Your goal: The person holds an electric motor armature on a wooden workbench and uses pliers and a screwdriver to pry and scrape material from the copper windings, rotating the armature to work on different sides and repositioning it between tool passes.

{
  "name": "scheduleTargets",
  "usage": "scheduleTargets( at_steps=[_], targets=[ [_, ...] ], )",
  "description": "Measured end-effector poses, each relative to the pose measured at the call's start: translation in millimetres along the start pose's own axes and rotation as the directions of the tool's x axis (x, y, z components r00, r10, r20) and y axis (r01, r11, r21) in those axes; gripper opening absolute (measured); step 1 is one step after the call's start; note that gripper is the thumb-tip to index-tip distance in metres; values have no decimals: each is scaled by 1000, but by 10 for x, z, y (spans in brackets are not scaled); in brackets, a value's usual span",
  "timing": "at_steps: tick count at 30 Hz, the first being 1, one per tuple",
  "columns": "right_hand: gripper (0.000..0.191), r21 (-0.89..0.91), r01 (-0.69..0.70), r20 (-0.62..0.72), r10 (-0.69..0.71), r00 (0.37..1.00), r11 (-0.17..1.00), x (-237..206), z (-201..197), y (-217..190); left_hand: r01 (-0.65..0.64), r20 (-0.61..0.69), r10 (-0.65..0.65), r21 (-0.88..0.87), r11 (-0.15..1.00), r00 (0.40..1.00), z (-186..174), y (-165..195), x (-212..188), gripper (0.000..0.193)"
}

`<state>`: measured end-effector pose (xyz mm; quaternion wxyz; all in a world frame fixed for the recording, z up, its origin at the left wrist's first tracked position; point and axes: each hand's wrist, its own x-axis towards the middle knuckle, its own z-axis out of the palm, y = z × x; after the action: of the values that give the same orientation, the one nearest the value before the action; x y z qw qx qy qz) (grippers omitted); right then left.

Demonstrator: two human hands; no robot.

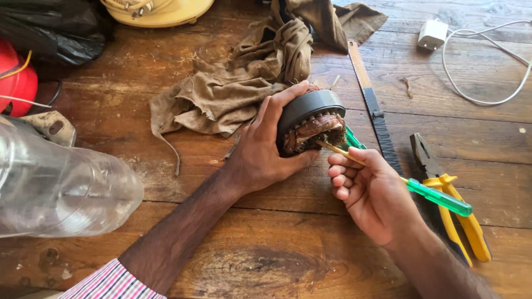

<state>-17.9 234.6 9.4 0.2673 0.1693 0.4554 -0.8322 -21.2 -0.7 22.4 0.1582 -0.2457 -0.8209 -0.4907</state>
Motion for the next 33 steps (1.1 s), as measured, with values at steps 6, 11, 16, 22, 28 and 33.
scheduleTargets(
  at_steps=[6,11,16,22,28,33],
  targets=[
    [38,-115,61,-20,-64,998,992,1,34,14,21,13,-21,-49,999,1000,14,5,-9,95],
    [37,-117,69,-24,-72,997,991,7,-18,26,36,40,-32,-91,995,999,28,-10,-10,97],
    [38,-135,58,-19,-61,998,989,0,51,-13,-30,12,30,-43,999,999,50,-24,-23,95],
    [44,-877,365,218,-416,883,314,-281,371,-55,35,32,-34,-34,999,999,40,2,-3,90],
    [45,-794,394,206,-405,891,463,-217,453,-144,68,49,-67,-20,998,997,52,20,-7,88],
    [44,-478,235,82,-224,971,846,-104,308,-196,-57,10,57,39,998,998,61,1,-5,90]
  ],
)
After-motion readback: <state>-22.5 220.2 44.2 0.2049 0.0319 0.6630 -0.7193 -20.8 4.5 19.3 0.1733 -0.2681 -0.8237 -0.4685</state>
